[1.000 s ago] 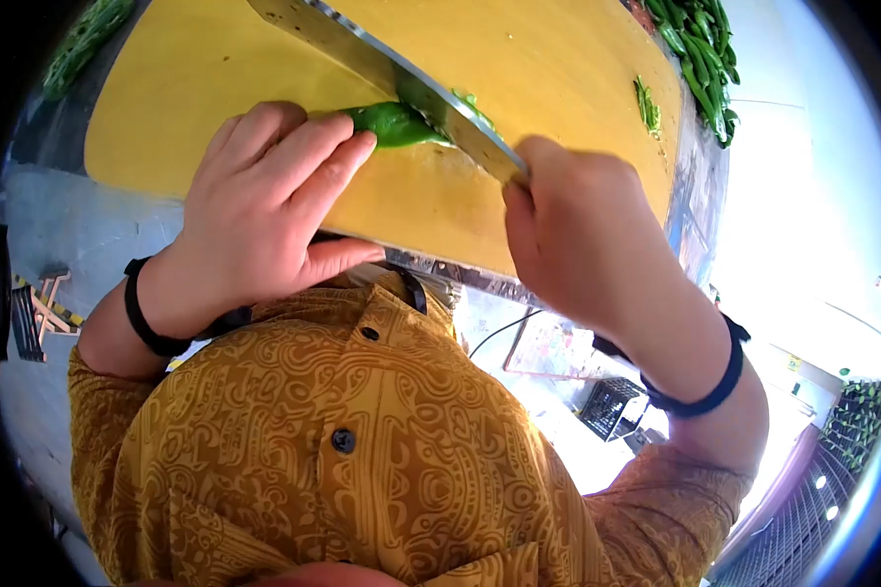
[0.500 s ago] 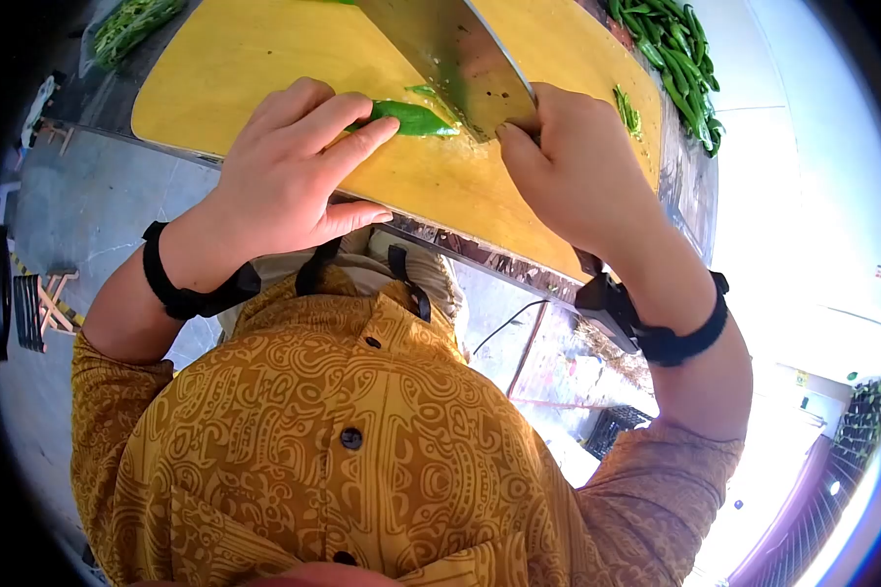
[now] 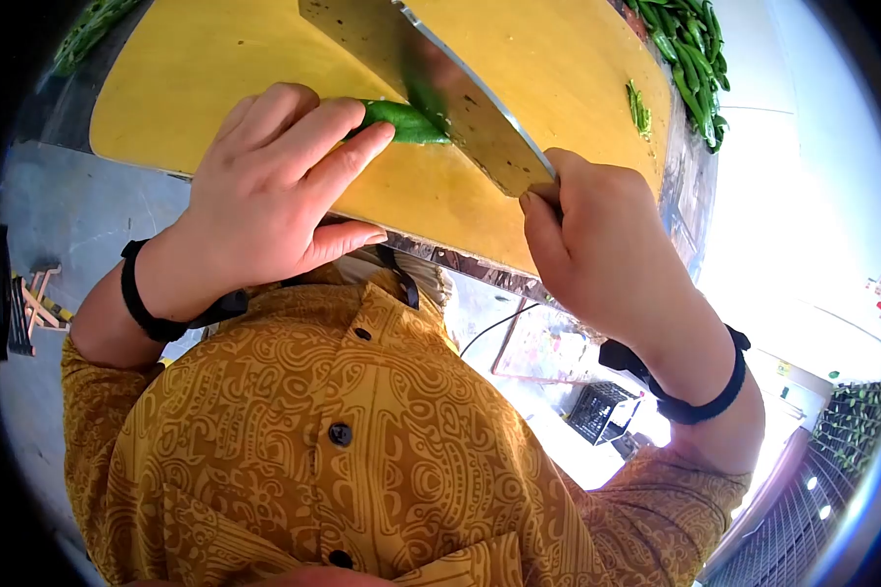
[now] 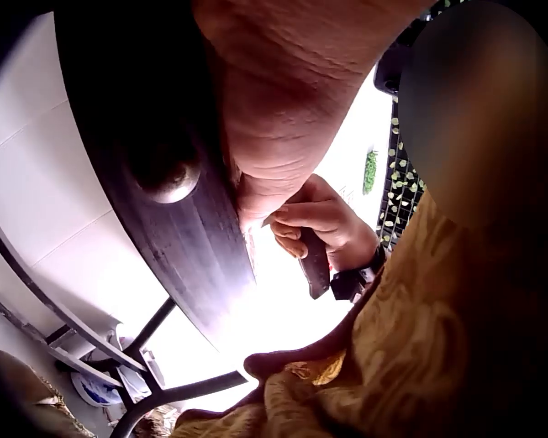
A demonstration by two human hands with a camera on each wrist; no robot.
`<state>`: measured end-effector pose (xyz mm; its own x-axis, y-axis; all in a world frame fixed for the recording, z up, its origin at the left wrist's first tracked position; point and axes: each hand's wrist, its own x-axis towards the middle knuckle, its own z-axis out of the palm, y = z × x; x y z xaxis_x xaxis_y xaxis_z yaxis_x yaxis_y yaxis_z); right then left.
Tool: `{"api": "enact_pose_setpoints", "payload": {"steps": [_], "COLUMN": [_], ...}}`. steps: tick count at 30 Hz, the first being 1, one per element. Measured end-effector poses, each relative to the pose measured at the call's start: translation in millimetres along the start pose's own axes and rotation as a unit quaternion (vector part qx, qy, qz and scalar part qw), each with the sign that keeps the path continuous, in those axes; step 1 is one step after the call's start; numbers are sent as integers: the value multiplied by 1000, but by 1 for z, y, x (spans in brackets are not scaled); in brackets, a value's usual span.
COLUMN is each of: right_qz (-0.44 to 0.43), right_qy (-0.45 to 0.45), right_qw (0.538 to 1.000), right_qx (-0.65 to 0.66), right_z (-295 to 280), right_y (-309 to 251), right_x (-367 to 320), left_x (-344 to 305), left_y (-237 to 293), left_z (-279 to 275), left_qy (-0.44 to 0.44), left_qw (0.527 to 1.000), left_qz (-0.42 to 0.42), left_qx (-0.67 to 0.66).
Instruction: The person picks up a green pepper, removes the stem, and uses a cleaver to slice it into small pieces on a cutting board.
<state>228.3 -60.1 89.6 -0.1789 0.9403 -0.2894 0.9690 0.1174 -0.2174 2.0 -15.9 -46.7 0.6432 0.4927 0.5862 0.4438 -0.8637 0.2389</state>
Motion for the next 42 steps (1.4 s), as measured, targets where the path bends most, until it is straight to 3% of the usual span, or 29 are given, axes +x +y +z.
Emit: {"api": "enact_pose_setpoints", "payload": {"steps": [5, 8, 14, 17, 20, 26, 35, 41, 42], "right_qz": [5, -55, -74, -21, -19, 8, -63, -1, -22], "right_qy": [-26, 16, 86, 119, 123, 81, 21, -17, 0], "right_qw": [999, 997, 993, 988, 987, 996, 998, 1000, 1000], "right_qx": [-31, -59, -13, 100, 101, 45, -22, -12, -17], "right_z": [-5, 5, 19, 23, 19, 4, 0, -4, 0], "right_y": [-8, -2, 2, 12, 16, -1, -4, -15, -12], "right_x": [9, 20, 29, 27, 24, 7, 13, 22, 24], "left_x": [1, 2, 0, -3, -4, -4, -2, 0, 0], "left_y": [-2, -1, 1, 0, -2, -1, -2, -4, -4], "left_z": [1, 1, 0, 3, 5, 4, 0, 1, 2], "left_qy": [3, -5, 7, 35, 40, 34, 23, 10, 13], "left_qw": [1000, 1000, 1000, 999, 999, 999, 999, 999, 999], "left_qz": [-9, -13, -15, 1, 9, 10, -3, -9, -6], "left_qx": [-12, -19, -22, -26, -15, -5, -23, -29, -29]}}
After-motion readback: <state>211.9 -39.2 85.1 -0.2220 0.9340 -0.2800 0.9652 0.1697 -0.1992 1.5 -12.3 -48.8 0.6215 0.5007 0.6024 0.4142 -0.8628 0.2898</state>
